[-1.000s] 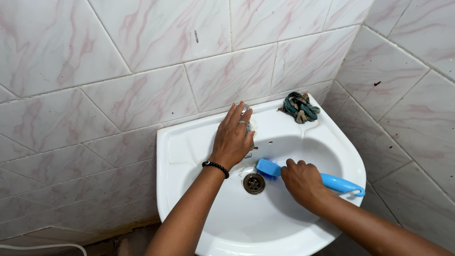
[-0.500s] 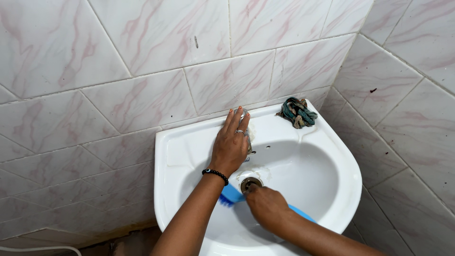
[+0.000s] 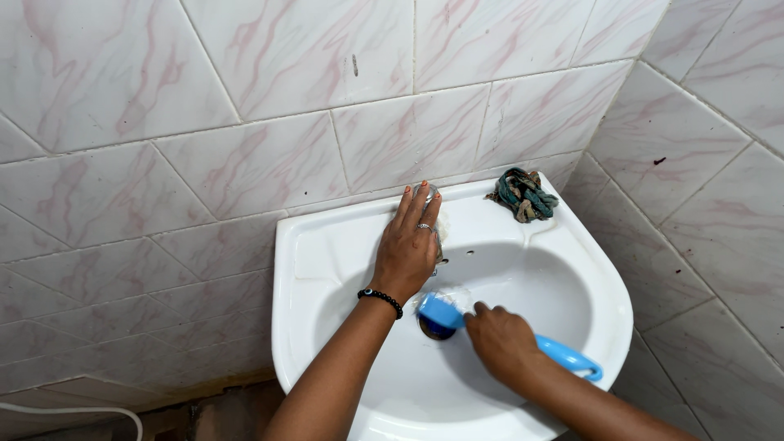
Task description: The person scrubs a white bathroom sink with a blue brush, focusing on the basin, drain, and faucet area. They repeatedly scrub the same areas without rinsing or drying the sink.
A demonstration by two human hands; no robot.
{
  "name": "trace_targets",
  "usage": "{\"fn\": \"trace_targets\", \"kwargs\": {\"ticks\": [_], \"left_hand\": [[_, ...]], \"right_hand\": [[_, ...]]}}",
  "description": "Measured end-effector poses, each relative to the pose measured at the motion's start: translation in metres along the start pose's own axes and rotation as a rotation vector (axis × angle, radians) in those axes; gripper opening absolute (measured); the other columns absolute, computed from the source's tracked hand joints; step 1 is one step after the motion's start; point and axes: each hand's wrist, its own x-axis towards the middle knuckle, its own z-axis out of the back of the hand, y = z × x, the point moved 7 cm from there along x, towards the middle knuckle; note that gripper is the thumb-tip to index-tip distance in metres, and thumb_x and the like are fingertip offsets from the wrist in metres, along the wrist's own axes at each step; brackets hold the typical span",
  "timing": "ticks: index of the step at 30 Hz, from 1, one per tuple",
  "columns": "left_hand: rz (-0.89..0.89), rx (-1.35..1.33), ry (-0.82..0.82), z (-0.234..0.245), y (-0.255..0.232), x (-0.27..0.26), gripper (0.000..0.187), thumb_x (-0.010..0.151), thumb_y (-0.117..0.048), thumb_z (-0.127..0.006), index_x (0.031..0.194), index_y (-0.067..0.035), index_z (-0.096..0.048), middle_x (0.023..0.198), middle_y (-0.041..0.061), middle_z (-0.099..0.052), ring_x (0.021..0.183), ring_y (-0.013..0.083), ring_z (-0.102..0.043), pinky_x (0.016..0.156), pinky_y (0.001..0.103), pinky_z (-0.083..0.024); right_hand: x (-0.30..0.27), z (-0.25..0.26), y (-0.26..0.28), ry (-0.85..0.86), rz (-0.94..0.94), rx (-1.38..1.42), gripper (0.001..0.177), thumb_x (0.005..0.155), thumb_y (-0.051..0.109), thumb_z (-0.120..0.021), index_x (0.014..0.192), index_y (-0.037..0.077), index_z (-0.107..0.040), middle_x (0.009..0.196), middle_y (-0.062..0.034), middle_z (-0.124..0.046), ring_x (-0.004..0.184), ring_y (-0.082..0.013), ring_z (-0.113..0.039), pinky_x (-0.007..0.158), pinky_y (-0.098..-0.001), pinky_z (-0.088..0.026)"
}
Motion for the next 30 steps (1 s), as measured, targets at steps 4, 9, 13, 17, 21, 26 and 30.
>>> {"fn": "trace_targets", "kwargs": {"ticks": [4, 9, 13, 17, 21, 26, 30], "left_hand": [[0.012, 0.003, 0.0, -0.001, 0.0, 0.001, 0.065, 0.091, -0.006, -0.06, 0.153, -0.009, -0.043, 0.165, 0.011, -0.03, 0.154, 0.0333, -0.025, 0.119, 0.047, -0.034], [0.02, 0.003, -0.008, -0.001, 0.0, 0.0, 0.064, 0.091, -0.005, -0.059, 0.153, -0.01, -0.044, 0.166, 0.01, -0.031, 0.154, 0.0327, -0.025, 0.119, 0.047, -0.034], [0.022, 0.002, 0.004, -0.002, 0.0, 0.0, 0.064, 0.091, -0.007, -0.059, 0.153, -0.01, -0.044, 0.165, 0.01, -0.03, 0.154, 0.0327, -0.025, 0.119, 0.048, -0.034], [0.028, 0.005, 0.015, 0.0, 0.001, 0.0, 0.063, 0.091, -0.007, -0.059, 0.152, -0.011, -0.044, 0.166, 0.01, -0.03, 0.154, 0.0322, -0.025, 0.119, 0.047, -0.034], [0.022, -0.008, 0.011, -0.001, 0.001, 0.0, 0.063, 0.092, -0.008, -0.06, 0.152, -0.01, -0.044, 0.165, 0.01, -0.03, 0.154, 0.0325, -0.024, 0.118, 0.048, -0.034], [0.02, -0.008, -0.004, -0.002, 0.002, 0.0, 0.063, 0.092, -0.007, -0.059, 0.153, -0.011, -0.044, 0.166, 0.01, -0.031, 0.154, 0.0323, -0.025, 0.119, 0.047, -0.035], [0.007, -0.017, -0.023, -0.001, 0.001, -0.002, 0.064, 0.092, -0.005, -0.058, 0.154, -0.011, -0.043, 0.166, 0.01, -0.031, 0.155, 0.0332, -0.025, 0.119, 0.047, -0.035]], "right_hand": [[-0.003, 0.001, 0.024, 0.077, 0.031, 0.072, 0.018, 0.088, 0.004, -0.059, 0.105, 0.001, -0.065, 0.111, -0.0169, -0.061, 0.091, -0.031, -0.068, 0.071, -0.0419, -0.06], [-0.011, 0.015, 0.041, 0.115, 0.017, 0.348, 0.018, 0.096, 0.017, -0.058, 0.108, 0.01, -0.07, 0.111, -0.0131, -0.065, 0.091, -0.0335, -0.069, 0.079, -0.0467, -0.057], [-0.016, 0.009, 0.047, 0.207, -0.004, 0.289, 0.022, 0.099, 0.014, -0.053, 0.114, 0.011, -0.069, 0.115, -0.0134, -0.063, 0.095, -0.0329, -0.069, 0.081, -0.0465, -0.058], [-0.021, 0.002, 0.018, 0.16, -0.001, 0.206, 0.034, 0.089, 0.005, -0.056, 0.119, 0.014, -0.069, 0.116, -0.0116, -0.063, 0.096, -0.0322, -0.069, 0.081, -0.0448, -0.059], [-0.02, 0.003, -0.028, 0.034, -0.042, -0.012, 0.034, 0.088, 0.007, -0.057, 0.121, 0.011, -0.066, 0.113, -0.0113, -0.063, 0.095, -0.0299, -0.068, 0.074, -0.042, -0.061], [-0.004, 0.004, -0.052, 0.054, -0.133, -0.092, 0.03, 0.087, 0.008, -0.058, 0.116, 0.008, -0.064, 0.113, -0.0122, -0.062, 0.097, -0.0282, -0.067, 0.072, -0.0392, -0.062], [0.007, 0.007, -0.005, -0.049, -0.008, 0.106, 0.03, 0.083, 0.005, -0.058, 0.111, 0.01, -0.068, 0.116, -0.0142, -0.064, 0.093, -0.0327, -0.069, 0.076, -0.0445, -0.059]]}}
